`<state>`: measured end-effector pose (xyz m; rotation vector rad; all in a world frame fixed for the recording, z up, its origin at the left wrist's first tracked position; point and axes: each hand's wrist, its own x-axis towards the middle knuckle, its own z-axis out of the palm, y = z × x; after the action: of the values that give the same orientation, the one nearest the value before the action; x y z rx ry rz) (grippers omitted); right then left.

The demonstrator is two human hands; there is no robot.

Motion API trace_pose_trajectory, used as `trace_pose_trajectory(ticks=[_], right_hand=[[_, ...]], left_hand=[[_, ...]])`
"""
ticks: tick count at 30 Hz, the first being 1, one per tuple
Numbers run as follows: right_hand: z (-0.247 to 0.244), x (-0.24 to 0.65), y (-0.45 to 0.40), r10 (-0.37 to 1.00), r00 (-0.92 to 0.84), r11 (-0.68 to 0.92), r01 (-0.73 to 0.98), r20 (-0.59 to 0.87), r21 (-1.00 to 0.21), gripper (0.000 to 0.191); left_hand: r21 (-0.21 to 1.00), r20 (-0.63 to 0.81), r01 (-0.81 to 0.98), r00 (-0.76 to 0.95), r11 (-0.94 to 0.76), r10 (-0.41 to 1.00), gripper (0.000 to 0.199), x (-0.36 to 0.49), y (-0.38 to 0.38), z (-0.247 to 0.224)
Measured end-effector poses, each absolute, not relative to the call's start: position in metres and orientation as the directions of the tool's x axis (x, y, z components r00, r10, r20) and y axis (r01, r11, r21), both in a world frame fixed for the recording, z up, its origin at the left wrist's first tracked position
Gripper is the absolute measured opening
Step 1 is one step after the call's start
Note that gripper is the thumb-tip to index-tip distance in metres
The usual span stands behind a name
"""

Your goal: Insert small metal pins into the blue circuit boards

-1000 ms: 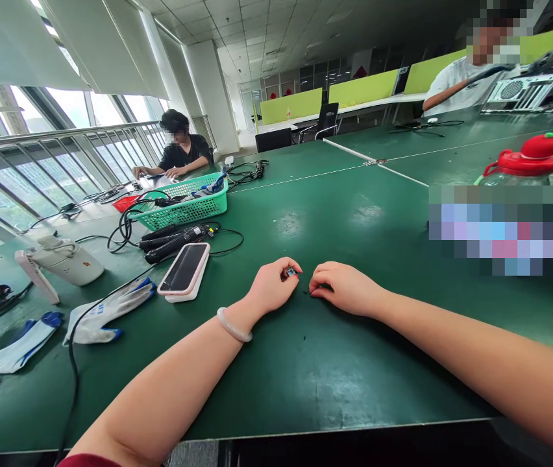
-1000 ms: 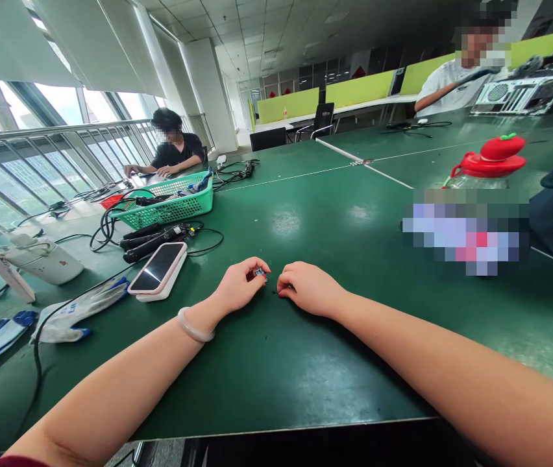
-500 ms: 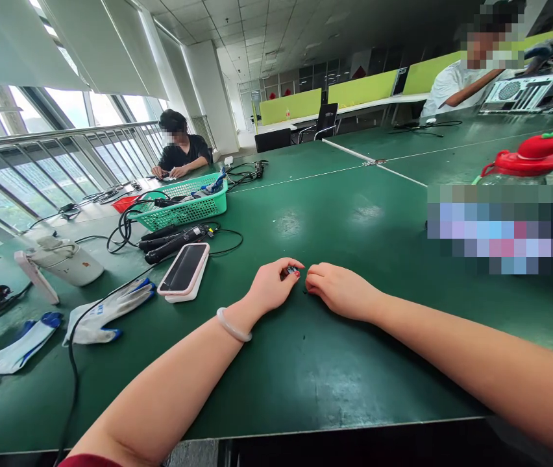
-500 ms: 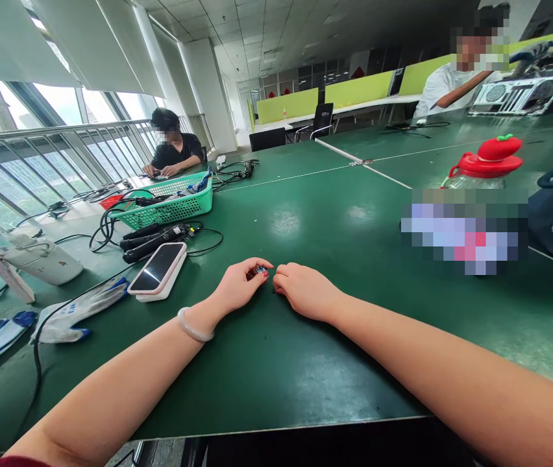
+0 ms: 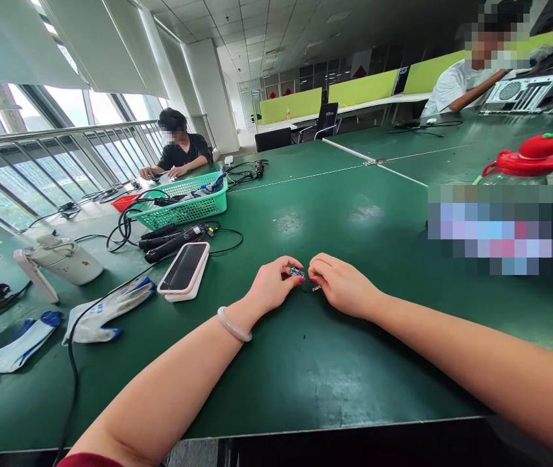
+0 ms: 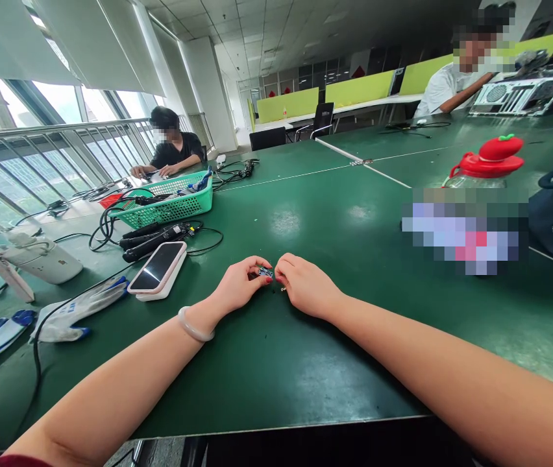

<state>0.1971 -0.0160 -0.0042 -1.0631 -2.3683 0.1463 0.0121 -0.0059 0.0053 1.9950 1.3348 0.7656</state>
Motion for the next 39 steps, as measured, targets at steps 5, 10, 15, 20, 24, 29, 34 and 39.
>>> trace_pose_trajectory(ticks=[5, 10, 15, 20, 24, 29, 34, 39], right_hand=[[-0.003, 0.194, -0.019, 0.739, -0.477, 0.662, 0.648, 0.477, -0.378, 0.015], [-0.005, 0.193, -0.018, 0.744, -0.461, 0.653, 0.655, 0.484, -0.38, 0.014], [-0.005, 0.193, -0.018, 0.732, -0.463, 0.663, 0.654, 0.5, -0.365, 0.013], [-0.003, 0.194, -0.02, 0.709, -0.468, 0.686, 0.631, 0.527, -0.363, 0.014], [-0.002, 0.197, -0.018, 0.707, -0.471, 0.695, 0.601, 0.527, -0.395, 0.017], [0.004, 0.207, -0.01, 0.781, -0.46, 0.621, 0.641, 0.422, -0.451, 0.02], [0.008, 0.218, -0.004, 0.826, -0.532, 0.552, 0.699, 0.185, -0.455, 0.011], [0.003, 0.215, -0.005, 0.817, -0.558, 0.559, 0.705, 0.145, -0.437, 0.011]], left_hand=[[0.77, 0.105, 0.556, 0.373, -0.313, 0.922, 0.021, 0.013, -0.009, 0.005], [0.769, 0.101, 0.538, 0.432, -0.346, 0.896, 0.019, 0.016, -0.013, 0.008], [0.819, 0.088, 0.489, 0.411, -0.301, 0.908, 0.022, 0.018, -0.015, 0.009], [0.851, 0.112, 0.434, 0.401, -0.296, 0.909, 0.025, 0.017, -0.012, 0.003], [0.867, 0.11, 0.41, 0.4, -0.284, 0.91, 0.025, 0.016, -0.009, 0.002], [0.825, 0.132, 0.484, 0.338, -0.292, 0.932, 0.021, 0.013, -0.006, 0.0], [0.807, 0.112, 0.528, 0.302, -0.264, 0.947, 0.019, 0.011, -0.006, 0.001], [0.806, 0.106, 0.533, 0.299, -0.258, 0.948, 0.018, 0.012, -0.007, 0.002]])
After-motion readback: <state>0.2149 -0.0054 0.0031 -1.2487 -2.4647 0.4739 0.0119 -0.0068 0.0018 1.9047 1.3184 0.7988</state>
